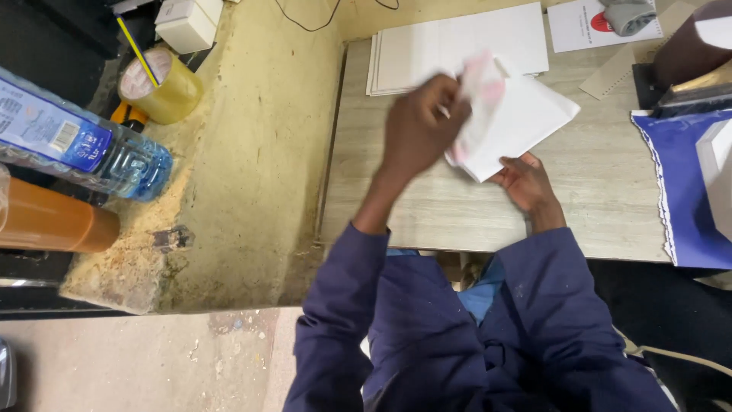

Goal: The person wipes a white sheet of paper with a cloth, then picks up a paper frame and wipes it with a pink cloth. They continue to wipe the frame and the paper sheet, flipping the paper over to clean both sides.

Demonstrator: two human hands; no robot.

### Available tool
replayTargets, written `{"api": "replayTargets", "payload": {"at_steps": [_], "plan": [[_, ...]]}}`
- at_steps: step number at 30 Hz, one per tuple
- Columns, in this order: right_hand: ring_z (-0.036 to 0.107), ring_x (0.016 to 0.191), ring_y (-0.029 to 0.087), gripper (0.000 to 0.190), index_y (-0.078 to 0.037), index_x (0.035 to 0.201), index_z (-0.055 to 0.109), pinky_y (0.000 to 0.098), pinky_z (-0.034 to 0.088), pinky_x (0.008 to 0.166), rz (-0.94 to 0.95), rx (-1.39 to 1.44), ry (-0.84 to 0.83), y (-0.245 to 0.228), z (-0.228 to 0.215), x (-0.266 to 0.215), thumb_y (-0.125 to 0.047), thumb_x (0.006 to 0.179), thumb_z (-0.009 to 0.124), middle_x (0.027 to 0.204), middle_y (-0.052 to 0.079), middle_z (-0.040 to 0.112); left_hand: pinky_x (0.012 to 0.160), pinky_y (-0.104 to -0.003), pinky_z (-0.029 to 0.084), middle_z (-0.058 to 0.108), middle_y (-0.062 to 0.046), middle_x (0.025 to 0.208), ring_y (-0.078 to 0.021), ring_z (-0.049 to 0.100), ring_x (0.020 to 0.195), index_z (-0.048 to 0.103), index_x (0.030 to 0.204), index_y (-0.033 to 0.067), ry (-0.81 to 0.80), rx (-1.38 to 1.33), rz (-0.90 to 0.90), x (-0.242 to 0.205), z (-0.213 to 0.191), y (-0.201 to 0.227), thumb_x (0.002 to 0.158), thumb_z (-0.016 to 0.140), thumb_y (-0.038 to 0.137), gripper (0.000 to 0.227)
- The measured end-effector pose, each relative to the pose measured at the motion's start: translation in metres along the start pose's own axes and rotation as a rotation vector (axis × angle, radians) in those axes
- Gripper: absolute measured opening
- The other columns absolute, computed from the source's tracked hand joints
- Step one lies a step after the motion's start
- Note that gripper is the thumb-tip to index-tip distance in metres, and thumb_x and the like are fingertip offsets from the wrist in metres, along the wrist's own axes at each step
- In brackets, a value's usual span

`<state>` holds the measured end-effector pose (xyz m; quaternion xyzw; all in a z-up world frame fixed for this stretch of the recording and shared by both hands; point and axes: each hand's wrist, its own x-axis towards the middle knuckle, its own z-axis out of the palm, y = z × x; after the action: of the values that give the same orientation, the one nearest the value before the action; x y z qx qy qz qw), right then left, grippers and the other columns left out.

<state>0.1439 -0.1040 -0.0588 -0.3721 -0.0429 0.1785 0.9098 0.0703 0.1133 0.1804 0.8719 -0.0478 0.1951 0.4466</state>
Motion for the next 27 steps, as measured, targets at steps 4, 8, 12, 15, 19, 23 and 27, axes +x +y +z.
{"api": "replayTargets", "payload": {"at_steps": [4, 8, 12, 15, 19, 23, 27], "plan": [[0.081, 0.095, 0.036, 0.027, 0.002, 0.127, 0.067, 0.0497, 0.072, 0.073, 0.093, -0.090, 0.015, 0.048, -0.050, -0.024, -0.004, 0.101, 0.067, 0.114, 0.020, 0.077, 0.083, -0.039, 0.061, 0.081, 0.002, 0.088, -0.0229, 0.081, 0.083, 0.073, 0.105, 0.0244, -0.243, -0.131, -0.249, -0.064, 0.066, -0.053, 0.092, 0.070, 0.043, 0.023], [0.079, 0.091, 0.038, 0.044, 0.003, 0.133, 0.069, 0.0530, 0.068, 0.073, 0.209, -0.334, -0.093, 0.065, -0.047, -0.066, -0.011, 0.092, 0.078, 0.111, 0.023, 0.077, 0.078, -0.033, 0.060, 0.079, -0.003, 0.086, -0.0145, 0.076, 0.078, 0.074, 0.109, 0.0151, -0.209, -0.383, -0.391, -0.117, 0.089, -0.073, 0.099, 0.072, 0.036, 0.023], [0.081, 0.083, 0.044, 0.064, 0.001, 0.138, 0.070, 0.0586, 0.069, 0.066, 0.288, -0.447, -0.223, 0.093, -0.054, -0.083, -0.004, 0.077, 0.091, 0.105, 0.029, 0.080, 0.076, -0.032, 0.061, 0.081, -0.005, 0.089, -0.0108, 0.072, 0.080, 0.076, 0.112, 0.0123, -0.131, -0.477, -0.438, -0.150, 0.091, -0.086, 0.102, 0.075, 0.027, 0.018], [0.076, 0.087, 0.028, 0.048, -0.004, 0.142, 0.069, 0.0523, 0.066, 0.068, 0.220, -0.589, -0.109, 0.040, 0.007, -0.102, -0.030, 0.101, 0.073, 0.106, 0.018, 0.078, 0.073, -0.030, 0.056, 0.081, -0.006, 0.088, -0.0093, 0.063, 0.076, 0.077, 0.111, 0.0099, -0.032, -0.468, -0.487, -0.162, 0.090, -0.091, 0.104, 0.073, 0.024, 0.016], [0.066, 0.118, 0.036, 0.063, 0.004, 0.158, 0.048, 0.0472, 0.056, 0.093, -0.012, -0.683, 0.030, 0.037, -0.002, -0.121, -0.042, 0.116, 0.043, 0.150, 0.029, 0.059, 0.073, -0.029, 0.055, 0.080, -0.009, 0.089, -0.0102, 0.064, 0.079, 0.078, 0.111, 0.0066, 0.105, -0.504, -0.494, -0.175, 0.110, -0.104, 0.103, 0.077, 0.021, 0.016], [0.065, 0.074, 0.017, 0.020, -0.004, 0.121, 0.070, 0.0315, 0.056, 0.064, -0.052, -0.737, 0.016, 0.043, 0.007, -0.131, -0.019, 0.108, 0.067, 0.096, 0.010, 0.069, 0.086, -0.041, 0.059, 0.080, -0.015, 0.104, -0.0274, 0.075, 0.096, 0.080, 0.117, 0.0054, 0.101, -0.456, -0.283, -0.188, 0.117, -0.089, 0.099, 0.084, 0.016, 0.021], [0.056, 0.059, 0.012, 0.011, -0.002, 0.096, 0.074, 0.0277, 0.049, 0.052, -0.017, -0.770, 0.097, 0.008, 0.052, -0.132, -0.009, 0.104, 0.073, 0.071, 0.005, 0.065, 0.098, -0.048, 0.057, 0.081, -0.010, 0.118, -0.0339, 0.076, 0.111, 0.079, 0.123, 0.0114, 0.242, -0.156, -0.117, -0.219, 0.083, -0.088, 0.098, 0.079, 0.011, 0.025]]}}
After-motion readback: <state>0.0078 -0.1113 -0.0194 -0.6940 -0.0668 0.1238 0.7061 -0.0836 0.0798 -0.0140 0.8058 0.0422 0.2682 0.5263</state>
